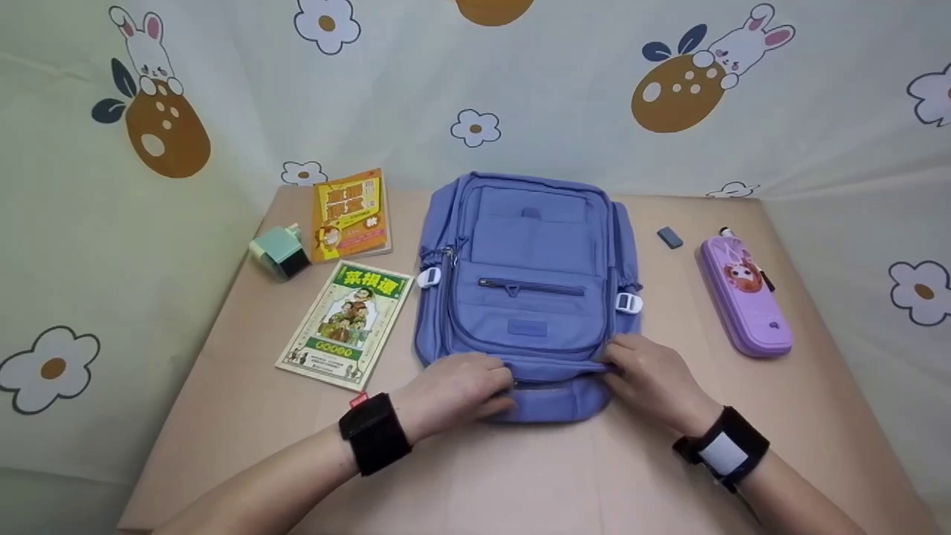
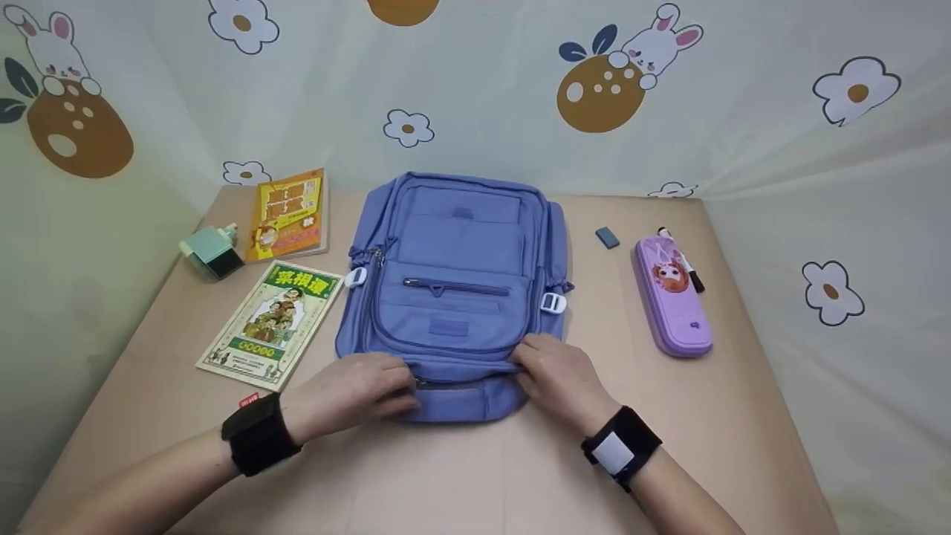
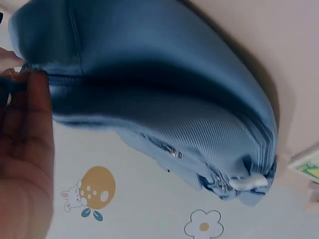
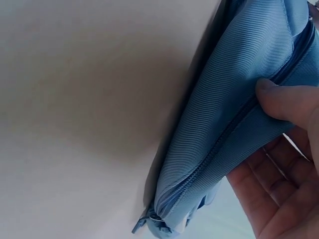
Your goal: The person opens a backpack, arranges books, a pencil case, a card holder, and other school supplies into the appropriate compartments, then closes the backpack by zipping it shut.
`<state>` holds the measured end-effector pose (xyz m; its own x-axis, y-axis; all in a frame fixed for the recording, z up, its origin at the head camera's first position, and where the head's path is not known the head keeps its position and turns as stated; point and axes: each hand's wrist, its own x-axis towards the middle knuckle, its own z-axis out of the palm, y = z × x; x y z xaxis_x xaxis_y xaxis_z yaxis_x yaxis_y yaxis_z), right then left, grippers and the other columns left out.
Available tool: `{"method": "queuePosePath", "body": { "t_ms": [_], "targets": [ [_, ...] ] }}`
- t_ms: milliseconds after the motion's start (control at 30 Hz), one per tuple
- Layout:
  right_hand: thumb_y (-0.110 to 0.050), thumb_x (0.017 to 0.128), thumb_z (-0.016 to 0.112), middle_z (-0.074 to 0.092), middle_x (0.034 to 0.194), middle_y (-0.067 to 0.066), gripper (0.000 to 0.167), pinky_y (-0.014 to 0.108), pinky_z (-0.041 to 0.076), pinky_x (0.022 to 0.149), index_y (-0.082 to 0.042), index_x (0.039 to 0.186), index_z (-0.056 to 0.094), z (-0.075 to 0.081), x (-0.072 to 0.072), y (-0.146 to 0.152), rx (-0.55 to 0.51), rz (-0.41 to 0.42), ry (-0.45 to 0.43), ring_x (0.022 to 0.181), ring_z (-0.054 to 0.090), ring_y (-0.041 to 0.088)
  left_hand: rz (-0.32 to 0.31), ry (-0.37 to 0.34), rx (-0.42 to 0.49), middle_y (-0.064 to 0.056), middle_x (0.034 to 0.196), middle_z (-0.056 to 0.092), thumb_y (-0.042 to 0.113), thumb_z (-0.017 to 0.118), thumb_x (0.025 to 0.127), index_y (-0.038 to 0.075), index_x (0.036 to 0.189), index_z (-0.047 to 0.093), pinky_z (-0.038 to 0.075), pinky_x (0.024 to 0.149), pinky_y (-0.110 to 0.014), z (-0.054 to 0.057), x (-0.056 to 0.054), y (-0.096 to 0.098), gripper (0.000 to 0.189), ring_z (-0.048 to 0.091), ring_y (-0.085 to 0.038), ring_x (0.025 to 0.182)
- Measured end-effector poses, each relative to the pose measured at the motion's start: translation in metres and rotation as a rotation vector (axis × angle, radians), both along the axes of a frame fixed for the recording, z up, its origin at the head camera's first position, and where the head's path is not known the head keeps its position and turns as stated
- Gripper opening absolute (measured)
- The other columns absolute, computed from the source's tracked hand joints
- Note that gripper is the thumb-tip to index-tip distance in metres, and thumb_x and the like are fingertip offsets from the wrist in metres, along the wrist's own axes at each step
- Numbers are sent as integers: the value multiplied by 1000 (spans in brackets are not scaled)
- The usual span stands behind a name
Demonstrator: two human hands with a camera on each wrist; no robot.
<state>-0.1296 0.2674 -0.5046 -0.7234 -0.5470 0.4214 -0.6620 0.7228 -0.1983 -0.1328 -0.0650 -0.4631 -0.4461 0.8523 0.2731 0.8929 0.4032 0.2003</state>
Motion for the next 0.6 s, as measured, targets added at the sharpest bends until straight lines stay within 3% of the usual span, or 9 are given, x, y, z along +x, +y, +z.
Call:
{"method": "queuePosePath", "body": {
  "t_ms": [133, 267, 367, 467, 600],
  "targets": [
    [-17, 81, 83, 62, 98, -6, 26, 33, 53, 73, -16, 104, 71, 4, 3, -3, -3, 21, -45, 88, 59, 12, 66, -11, 66, 0, 90, 65, 11, 68, 95, 12, 95, 69, 55, 74, -31, -5, 3, 3, 1, 65, -17, 81],
    [-32, 88, 79, 64, 112, -3, 37, 37, 53, 85, -14, 119, 70, 13, 8, -13, -25, 63, -77, 102, 59, 14, 115, -46, 89, -1, 94, 64, 4, 70, 91, 10, 96, 71, 56, 75, -29, -7, 4, 3, 8, 64, -17, 82],
    [-35, 90, 77, 65, 116, 1, 42, 41, 52, 90, -11, 123, 69, 19, 10, -26, -25, 105, -58, 107, 60, 18, 146, -69, 95, -1, 93, 62, 6, 72, 91, 9, 94, 69, 55, 73, -28, -8, 4, 2, 6, 63, -16, 80],
    [-33, 90, 78, 67, 115, 2, 42, 42, 52, 91, -9, 124, 69, 22, 9, -40, -11, 132, -48, 106, 62, 21, 182, -57, 89, -1, 91, 61, 9, 73, 92, 9, 94, 67, 55, 70, -28, -9, 4, 4, 6, 62, -16, 78],
    [-30, 91, 78, 69, 113, 3, 40, 41, 54, 90, -8, 124, 70, 23, 8, -51, 10, 128, -71, 104, 64, 21, 209, 15, 39, -2, 89, 59, 8, 73, 92, 7, 92, 65, 55, 63, -29, -9, 5, 7, 8, 61, -16, 72]
  ]
}}
